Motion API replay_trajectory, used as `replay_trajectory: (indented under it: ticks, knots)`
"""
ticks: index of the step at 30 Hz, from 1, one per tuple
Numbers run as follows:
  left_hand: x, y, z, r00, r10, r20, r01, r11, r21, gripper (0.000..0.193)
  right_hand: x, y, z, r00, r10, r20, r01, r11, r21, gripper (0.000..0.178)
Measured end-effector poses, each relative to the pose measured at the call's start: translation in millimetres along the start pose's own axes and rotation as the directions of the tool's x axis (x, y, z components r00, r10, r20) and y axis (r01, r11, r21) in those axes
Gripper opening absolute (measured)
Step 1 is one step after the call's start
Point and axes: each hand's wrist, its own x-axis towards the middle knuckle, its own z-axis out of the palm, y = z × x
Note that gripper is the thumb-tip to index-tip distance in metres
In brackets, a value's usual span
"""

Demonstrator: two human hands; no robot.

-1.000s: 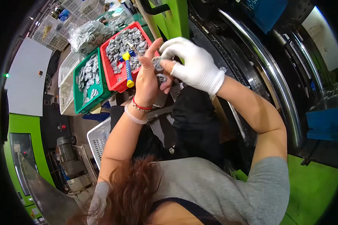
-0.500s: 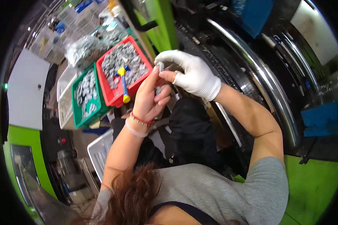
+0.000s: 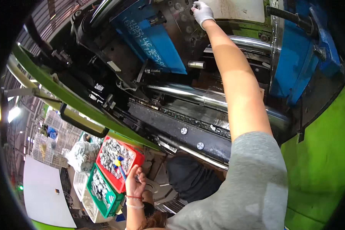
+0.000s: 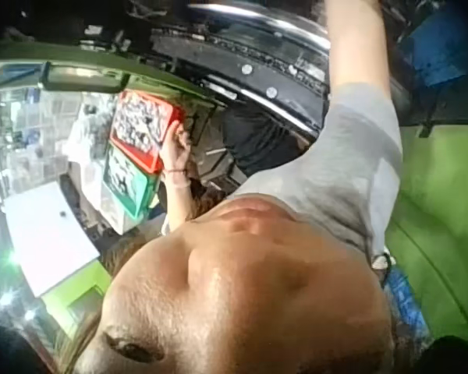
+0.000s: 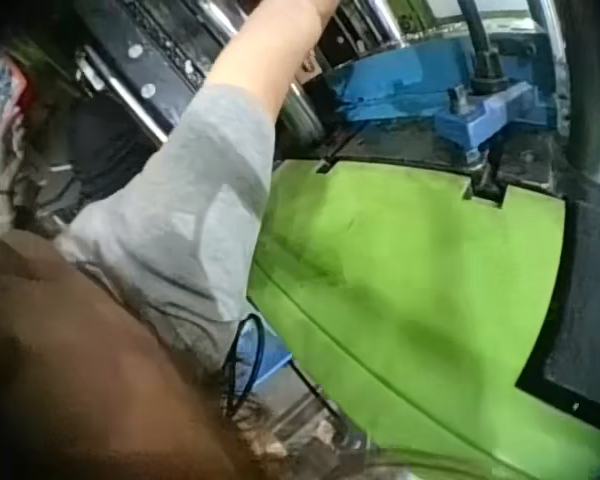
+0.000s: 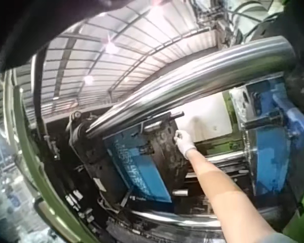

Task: The person cleans plastic parts by hand and places them into a basket, then uses a hammer to tap on a machine mold. They continue to remove more plastic parts from the mold, cleaning and placing each one into the basket before tapping the mold again.

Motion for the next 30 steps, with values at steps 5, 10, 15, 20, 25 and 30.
replay_trajectory:
  ticks: [5,10,15,20,25,30]
  knots:
    - [6.7,-2.3,-4.8,0.999,-0.032,-0.012,0.033,0.994,0.104,0.013,39.7,12.5,23.5,0.978,0.053,0.204,-0.137,0.893,0.428,0.006]
    - [13.3,-3.0,0.7,0.999,-0.054,0.005,0.053,0.991,0.122,0.014,42.1,9.2,25.9,0.987,0.037,0.157,-0.101,0.901,0.421,0.018]
    - [16.5,-6.3,2.9,0.995,-0.073,0.064,0.065,0.99,0.123,0.015,50.8,29.7,25.4,0.98,0.04,0.197,-0.138,0.847,0.514,0.018]
    - [10.5,-5.5,11.5,0.998,-0.054,0.034,0.049,0.99,0.13,0.013,44.4,23.8,33.6,0.987,0.072,0.142,-0.14,0.819,0.556,0.01]
    - [10.3,-3.3,12.7,0.998,-0.055,0.044,0.049,0.991,0.125,0.013,52.6,26.1,33.5,0.995,0.072,0.073,-0.102,0.771,0.629,0.009]
    - [9.3,-2.7,9.2,0.999,-0.043,-0.007,0.043,0.991,0.129,0.013,33.8,0.8,38.4,0.983,0.072,0.171,-0.143,0.88,0.452,0.008]
